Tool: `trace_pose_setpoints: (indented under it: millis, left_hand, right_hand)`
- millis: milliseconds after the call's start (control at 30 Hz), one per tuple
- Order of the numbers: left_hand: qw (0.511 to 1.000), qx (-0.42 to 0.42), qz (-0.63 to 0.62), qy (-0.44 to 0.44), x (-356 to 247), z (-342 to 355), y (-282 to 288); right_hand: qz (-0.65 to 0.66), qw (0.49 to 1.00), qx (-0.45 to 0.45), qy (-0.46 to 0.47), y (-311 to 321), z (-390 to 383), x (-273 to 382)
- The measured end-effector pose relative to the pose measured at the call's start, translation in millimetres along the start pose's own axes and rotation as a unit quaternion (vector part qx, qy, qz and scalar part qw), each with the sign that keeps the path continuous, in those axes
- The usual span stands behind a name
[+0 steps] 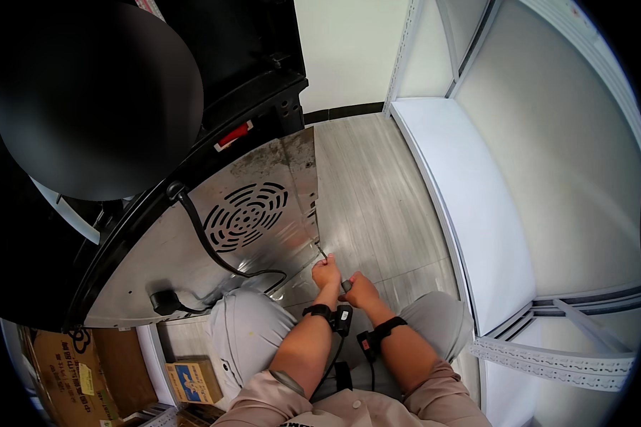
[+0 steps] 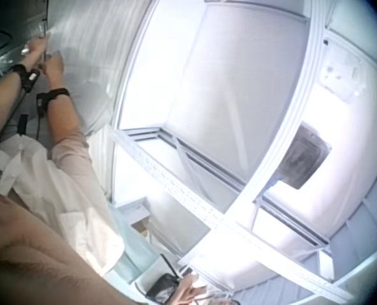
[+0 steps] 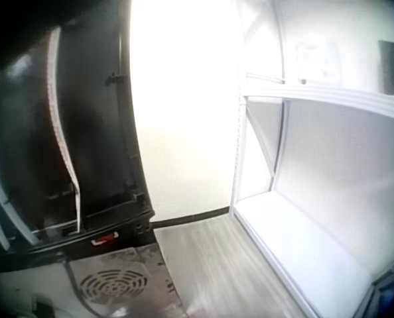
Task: The person uses a screwdriver to remove screws from the back panel of a black appliance. They work methodically, unscrewing fasteners and setting them aside while seated on the floor.
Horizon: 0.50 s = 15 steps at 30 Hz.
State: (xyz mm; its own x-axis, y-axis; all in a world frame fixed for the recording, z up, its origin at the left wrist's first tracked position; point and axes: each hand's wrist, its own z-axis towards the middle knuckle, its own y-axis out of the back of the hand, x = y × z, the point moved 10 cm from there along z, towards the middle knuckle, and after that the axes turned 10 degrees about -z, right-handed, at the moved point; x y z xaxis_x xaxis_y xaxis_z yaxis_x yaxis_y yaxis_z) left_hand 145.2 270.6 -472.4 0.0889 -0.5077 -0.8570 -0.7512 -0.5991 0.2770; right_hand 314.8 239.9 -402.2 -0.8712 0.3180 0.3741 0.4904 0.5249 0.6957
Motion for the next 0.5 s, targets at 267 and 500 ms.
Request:
trace_pose_setpoints:
  millis: [267, 500]
  left_hand:
    - [0.970, 0.092, -0.194, 0.114, 12.6, -12.1, -23.9]
    - [0.967, 0.077, -0.206, 0.127, 14.0, -9.1, -15.5]
  right_hand:
    - [0.108, 0.992, 0.061, 0.001, -23.7, 19.9, -17.8]
    - [0.135, 0.987, -0.055, 0.068, -0.4, 6.7, -7.2]
